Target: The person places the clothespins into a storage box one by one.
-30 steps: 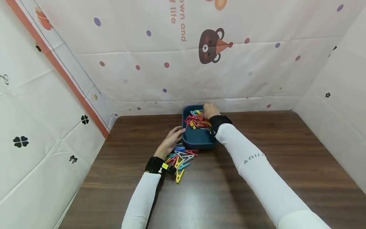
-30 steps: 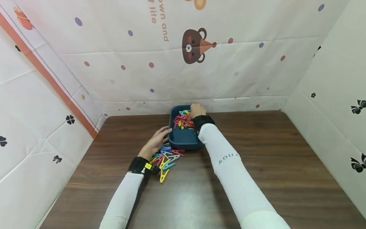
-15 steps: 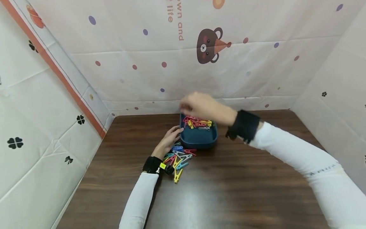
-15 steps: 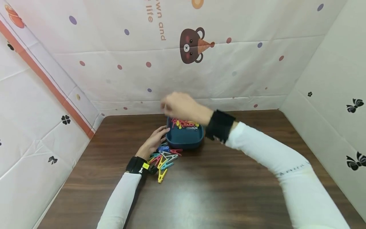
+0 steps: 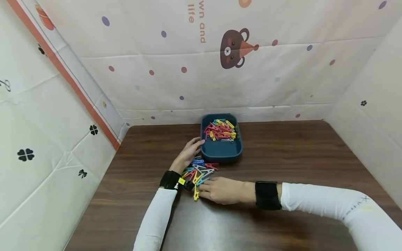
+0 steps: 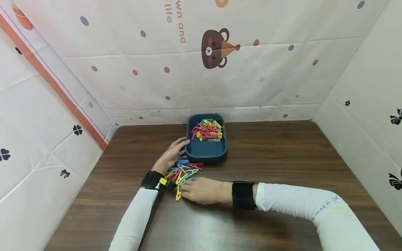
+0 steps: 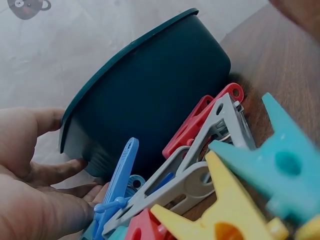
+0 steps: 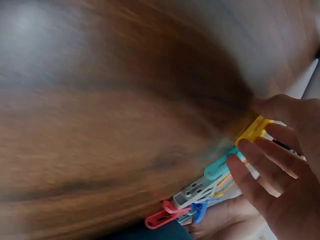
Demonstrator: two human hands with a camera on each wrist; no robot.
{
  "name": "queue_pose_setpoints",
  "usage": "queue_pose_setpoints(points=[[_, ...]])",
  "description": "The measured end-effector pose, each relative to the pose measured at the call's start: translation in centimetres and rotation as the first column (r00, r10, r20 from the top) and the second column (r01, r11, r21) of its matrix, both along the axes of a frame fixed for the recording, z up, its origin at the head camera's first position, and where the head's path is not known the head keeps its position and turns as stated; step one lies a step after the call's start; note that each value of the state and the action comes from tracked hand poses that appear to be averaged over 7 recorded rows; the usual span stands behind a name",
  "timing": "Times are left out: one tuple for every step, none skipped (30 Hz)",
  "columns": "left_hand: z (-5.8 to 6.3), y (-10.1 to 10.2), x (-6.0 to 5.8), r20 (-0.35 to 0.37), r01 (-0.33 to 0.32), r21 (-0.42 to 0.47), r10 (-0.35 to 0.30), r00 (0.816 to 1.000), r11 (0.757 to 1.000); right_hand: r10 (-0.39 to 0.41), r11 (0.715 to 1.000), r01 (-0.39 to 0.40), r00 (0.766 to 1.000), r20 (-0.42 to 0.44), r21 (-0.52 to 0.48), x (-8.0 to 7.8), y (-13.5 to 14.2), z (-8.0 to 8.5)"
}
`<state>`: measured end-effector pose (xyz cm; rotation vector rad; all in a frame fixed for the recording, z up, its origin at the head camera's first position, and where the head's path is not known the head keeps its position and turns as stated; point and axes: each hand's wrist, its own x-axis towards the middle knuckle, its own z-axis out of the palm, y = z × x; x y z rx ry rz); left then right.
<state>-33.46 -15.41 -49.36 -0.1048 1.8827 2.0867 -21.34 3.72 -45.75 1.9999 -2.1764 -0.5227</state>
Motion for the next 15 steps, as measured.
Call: queue_pose_setpoints(points=[[0.0,0.1,0.0,0.003,-0.001,0.001,0.001,1.000,1.000,0.003,1.000,-0.003,1.000,0.004,-0.008,0.1,0.2,-0.3],[0.1,0.1,0.0,0.004,-0.003,0.003,0.003,1.000,1.000,0.006,1.000,-0.006,1.000,0.006,-0.019,0.2,0.5,-0.4],[0.1,0.1,-0.1,0.005,-0.006,0.004,0.006,1.000,1.000,0.009,1.000,-0.009,1.000,0.006,-0.029,0.2,0.7,-0.5],[0.2,0.1,-0.1,0.002,-0.008,0.004,0.008,1.000,1.000,0.011,0.999,-0.011,1.000,0.007,-0.033,0.3,0.9,-0.5],[0.2,0.2,-0.1,0.001,-0.011,0.005,0.011,1.000,1.000,0.012,0.999,-0.011,1.000,0.014,-0.036,0.4,1.1,-0.4],[0.3,0.2,-0.1,0.002,-0.011,0.005,0.011,1.000,1.000,0.014,0.999,-0.013,1.000,0.017,-0.034,0.5,1.2,-0.4],[0.3,0.2,-0.2,0.004,-0.011,0.002,0.011,1.000,1.000,0.013,0.999,-0.012,1.000,0.028,-0.032,0.6,1.4,-0.3],[0.2,0.2,-0.1,0.008,-0.011,0.000,0.011,1.000,1.000,0.014,0.999,-0.013,0.999,0.040,-0.034,0.6,1.6,-0.3],[0.2,0.2,-0.1,0.013,-0.012,-0.003,0.012,1.000,1.000,0.013,0.999,-0.011,0.998,0.056,-0.037,0.7,1.7,-0.3],[0.1,0.2,-0.1,0.016,-0.012,-0.004,0.012,1.000,1.000,0.011,0.999,-0.009,0.998,0.067,-0.042,0.8,1.8,-0.3],[0.1,0.2,-0.1,0.020,-0.013,-0.005,0.013,1.000,1.000,0.012,0.999,-0.008,0.997,0.080,-0.050,0.8,1.8,-0.4],[0.0,0.3,0.0,0.023,-0.013,-0.006,0.013,1.000,1.000,0.013,0.998,-0.008,0.996,0.087,-0.054,0.8,1.9,-0.5],[0.0,0.3,0.0,0.023,-0.014,-0.008,0.014,1.000,1.000,0.013,0.998,-0.008,0.996,0.091,-0.056,0.8,1.9,-0.5],[0.0,0.3,-0.1,0.022,-0.013,-0.009,0.013,1.000,1.000,0.011,0.999,-0.006,0.996,0.092,-0.053,0.8,1.9,-0.5],[-0.1,0.3,-0.1,0.019,-0.013,-0.009,0.014,1.000,1.000,0.013,0.999,-0.009,0.996,0.089,-0.048,0.7,2.0,-0.5]])
